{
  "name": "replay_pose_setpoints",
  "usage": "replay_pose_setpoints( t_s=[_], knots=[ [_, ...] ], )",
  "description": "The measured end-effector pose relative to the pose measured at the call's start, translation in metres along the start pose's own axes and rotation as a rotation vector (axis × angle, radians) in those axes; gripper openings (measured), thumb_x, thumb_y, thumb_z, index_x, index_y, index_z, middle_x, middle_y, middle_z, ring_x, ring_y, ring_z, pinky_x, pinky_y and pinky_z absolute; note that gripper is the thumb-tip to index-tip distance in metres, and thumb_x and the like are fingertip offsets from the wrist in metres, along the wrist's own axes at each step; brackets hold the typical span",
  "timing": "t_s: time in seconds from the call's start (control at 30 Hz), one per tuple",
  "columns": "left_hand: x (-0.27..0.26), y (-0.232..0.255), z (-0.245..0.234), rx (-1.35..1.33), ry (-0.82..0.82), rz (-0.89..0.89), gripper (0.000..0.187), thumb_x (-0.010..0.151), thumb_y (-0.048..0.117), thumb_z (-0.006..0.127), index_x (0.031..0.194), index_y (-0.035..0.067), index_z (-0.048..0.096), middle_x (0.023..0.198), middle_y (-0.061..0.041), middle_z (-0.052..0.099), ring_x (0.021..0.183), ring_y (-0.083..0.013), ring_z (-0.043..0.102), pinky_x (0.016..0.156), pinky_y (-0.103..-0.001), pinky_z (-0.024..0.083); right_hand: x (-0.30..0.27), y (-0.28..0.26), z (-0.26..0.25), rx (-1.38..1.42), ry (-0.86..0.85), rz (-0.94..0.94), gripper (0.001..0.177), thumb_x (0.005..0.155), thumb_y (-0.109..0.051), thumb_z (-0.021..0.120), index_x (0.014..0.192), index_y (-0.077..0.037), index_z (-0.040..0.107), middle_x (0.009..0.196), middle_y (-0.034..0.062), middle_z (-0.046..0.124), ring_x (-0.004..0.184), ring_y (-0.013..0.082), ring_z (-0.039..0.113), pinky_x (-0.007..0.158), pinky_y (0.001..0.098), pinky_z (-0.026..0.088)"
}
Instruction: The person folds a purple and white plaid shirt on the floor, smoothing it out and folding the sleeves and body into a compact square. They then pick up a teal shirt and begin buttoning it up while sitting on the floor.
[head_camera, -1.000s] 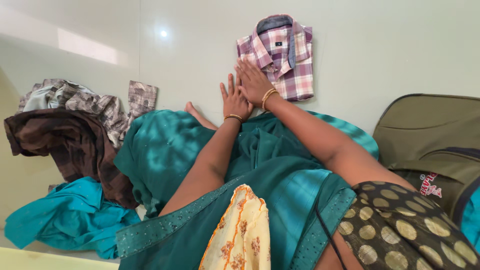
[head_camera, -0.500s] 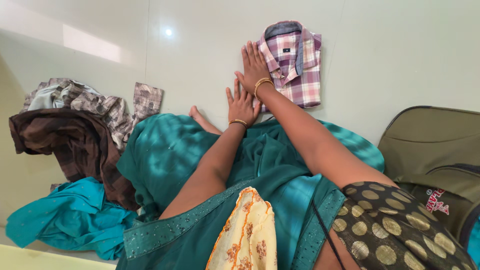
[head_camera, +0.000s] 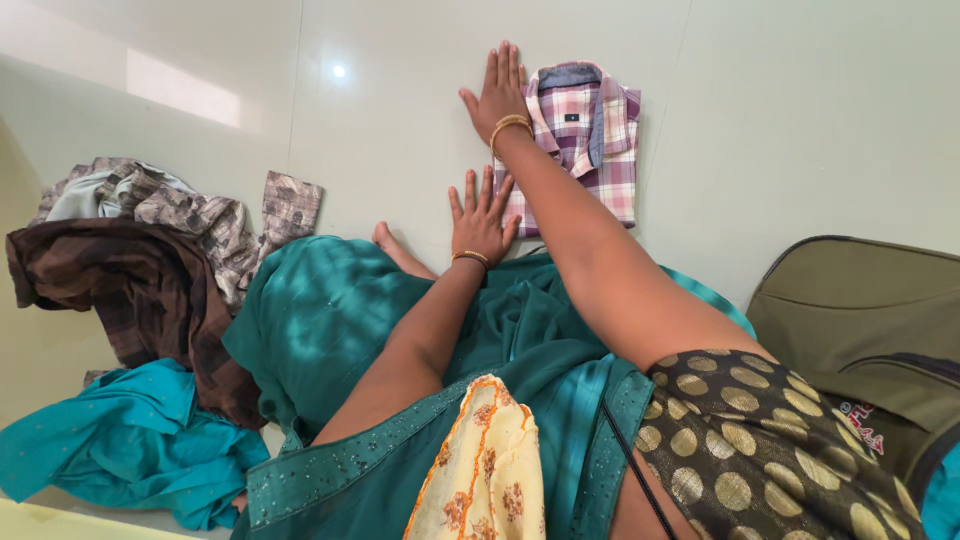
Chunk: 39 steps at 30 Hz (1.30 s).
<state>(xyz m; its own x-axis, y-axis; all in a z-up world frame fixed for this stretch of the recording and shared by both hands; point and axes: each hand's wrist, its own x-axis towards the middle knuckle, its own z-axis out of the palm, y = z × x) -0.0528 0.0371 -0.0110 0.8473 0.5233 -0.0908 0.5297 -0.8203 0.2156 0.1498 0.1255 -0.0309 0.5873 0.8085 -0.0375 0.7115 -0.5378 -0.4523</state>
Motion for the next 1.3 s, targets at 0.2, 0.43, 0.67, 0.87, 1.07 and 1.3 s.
replay_pose_setpoints(
  t_s=[0.2, 0.43, 0.67, 0.87, 1.07, 1.3],
  knots=[
    [0.001, 0.001, -0.001, -0.010, -0.013, -0.009, 0.072, 0.100, 0.056, 0.044, 0.164, 0.028, 0.027, 0.172, -0.009, 0.017, 0.158, -0.0376, 0.007, 0.124, -0.064, 0.002, -0.048, 0.004, -0.027, 0.247, -0.019, -0.393, 0.068, 0.107, -0.038, 0.057, 0.161, -0.007, 0.029, 0.166, 0.0255, 0.028, 0.156, 0.0416, 0.027, 0.129, 0.0484, 0.027],
    [0.000, 0.000, -0.005, 0.090, -0.113, -0.003, 0.069, 0.100, 0.054, 0.047, 0.161, 0.026, 0.029, 0.175, -0.010, 0.015, 0.160, -0.0373, 0.006, 0.124, -0.063, 0.002, -0.171, 0.070, -0.063, -0.078, -0.146, -0.708, 0.069, 0.097, -0.036, 0.062, 0.153, -0.002, 0.043, 0.163, 0.0194, 0.036, 0.153, 0.0332, 0.031, 0.124, 0.0507, 0.025],
    [-0.004, -0.006, 0.018, -0.079, 0.190, 0.030, 0.075, 0.100, 0.049, 0.052, 0.165, 0.024, 0.024, 0.170, -0.021, 0.014, 0.157, -0.0433, 0.006, 0.123, -0.064, 0.004, -0.160, 0.089, -0.045, -0.112, -0.086, -0.678, 0.061, 0.096, -0.031, 0.061, 0.148, -0.001, 0.052, 0.159, 0.0171, 0.045, 0.152, 0.0307, 0.036, 0.124, 0.0489, 0.025],
    [0.000, -0.009, 0.040, -0.180, 0.220, 0.302, 0.082, 0.096, 0.041, 0.058, 0.162, 0.007, 0.025, 0.169, -0.025, 0.018, 0.158, -0.0432, 0.012, 0.126, -0.065, 0.007, -0.140, 0.070, 0.003, 0.066, 0.034, -0.557, 0.046, 0.096, -0.017, 0.056, 0.140, -0.001, 0.060, 0.155, 0.0157, 0.053, 0.151, 0.0305, 0.041, 0.127, 0.0497, 0.025],
    [0.001, -0.008, 0.031, -0.198, 0.184, 0.257, 0.074, 0.099, 0.038, 0.060, 0.161, 0.010, 0.032, 0.170, -0.022, 0.020, 0.157, -0.0451, 0.015, 0.127, -0.060, 0.010, -0.167, 0.080, -0.023, 0.389, 0.074, -0.201, 0.032, 0.103, -0.013, 0.053, 0.131, -0.004, 0.067, 0.144, 0.0093, 0.063, 0.145, 0.0261, 0.054, 0.127, 0.0375, 0.039],
    [-0.003, -0.007, 0.020, -0.041, 0.253, 0.364, 0.062, 0.098, 0.031, 0.056, 0.158, 0.032, 0.039, 0.168, -0.004, 0.027, 0.156, -0.0360, 0.017, 0.124, -0.065, 0.009, -0.211, 0.049, -0.052, -0.155, -0.026, 0.011, 0.085, 0.092, -0.032, 0.063, 0.148, 0.019, 0.025, 0.157, 0.0401, 0.019, 0.147, 0.0519, 0.016, 0.119, 0.0534, 0.018]
  ],
)
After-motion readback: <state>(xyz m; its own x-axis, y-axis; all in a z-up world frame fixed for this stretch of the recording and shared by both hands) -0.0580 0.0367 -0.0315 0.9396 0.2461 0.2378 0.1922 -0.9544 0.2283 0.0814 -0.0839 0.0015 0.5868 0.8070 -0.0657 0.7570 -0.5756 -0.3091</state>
